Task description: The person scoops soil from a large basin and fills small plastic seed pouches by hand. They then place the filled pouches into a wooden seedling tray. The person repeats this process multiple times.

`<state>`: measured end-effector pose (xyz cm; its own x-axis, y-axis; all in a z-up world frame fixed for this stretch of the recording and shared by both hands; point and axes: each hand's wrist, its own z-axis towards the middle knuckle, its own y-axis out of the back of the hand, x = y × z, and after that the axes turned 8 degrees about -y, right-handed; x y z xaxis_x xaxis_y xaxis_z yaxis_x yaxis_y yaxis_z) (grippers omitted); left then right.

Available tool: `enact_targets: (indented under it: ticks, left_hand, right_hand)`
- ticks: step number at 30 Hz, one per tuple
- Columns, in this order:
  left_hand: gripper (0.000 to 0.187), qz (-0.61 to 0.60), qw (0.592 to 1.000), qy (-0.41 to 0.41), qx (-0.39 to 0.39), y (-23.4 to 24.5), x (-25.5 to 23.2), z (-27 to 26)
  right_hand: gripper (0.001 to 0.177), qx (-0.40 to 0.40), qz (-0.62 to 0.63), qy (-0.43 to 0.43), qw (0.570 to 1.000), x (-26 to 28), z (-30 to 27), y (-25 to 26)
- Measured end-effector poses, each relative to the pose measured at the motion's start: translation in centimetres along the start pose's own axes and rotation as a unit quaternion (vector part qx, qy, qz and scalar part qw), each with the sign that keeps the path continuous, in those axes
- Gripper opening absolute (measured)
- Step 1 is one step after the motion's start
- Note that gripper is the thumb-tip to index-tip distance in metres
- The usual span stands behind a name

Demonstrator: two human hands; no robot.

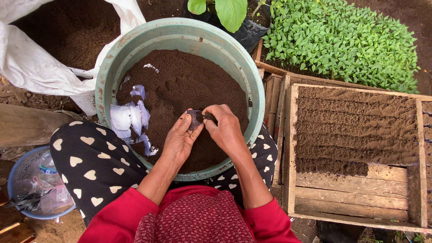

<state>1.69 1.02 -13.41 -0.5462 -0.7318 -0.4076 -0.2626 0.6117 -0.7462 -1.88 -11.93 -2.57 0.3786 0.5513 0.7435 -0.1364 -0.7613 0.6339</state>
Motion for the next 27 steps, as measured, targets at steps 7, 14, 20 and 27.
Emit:
enact_targets:
  ticks: [7,14,20,27]
  left_hand:
    - [0.036,0.004,1.000,0.025,0.011,0.6,1.3,-0.3]
    - [0.039,0.015,0.998,0.057,0.034,-0.1,1.6,-1.4]
    - [0.040,0.187,0.979,0.065,0.057,-1.2,0.5,-3.3]
    - [0.031,0.802,0.515,-0.252,0.168,0.4,-9.1,-4.4]
  right_hand:
    - [0.030,-0.030,-0.024,0.066,0.997,0.4,-1.2,-0.5]
    - [0.024,-0.082,0.047,-0.018,0.995,0.3,-2.2,0.0]
    - [0.044,0.040,0.199,-0.153,0.967,-2.2,-1.9,-2.1]
    - [0.039,0.013,0.376,-0.217,0.901,-6.4,-1.6,-0.2]
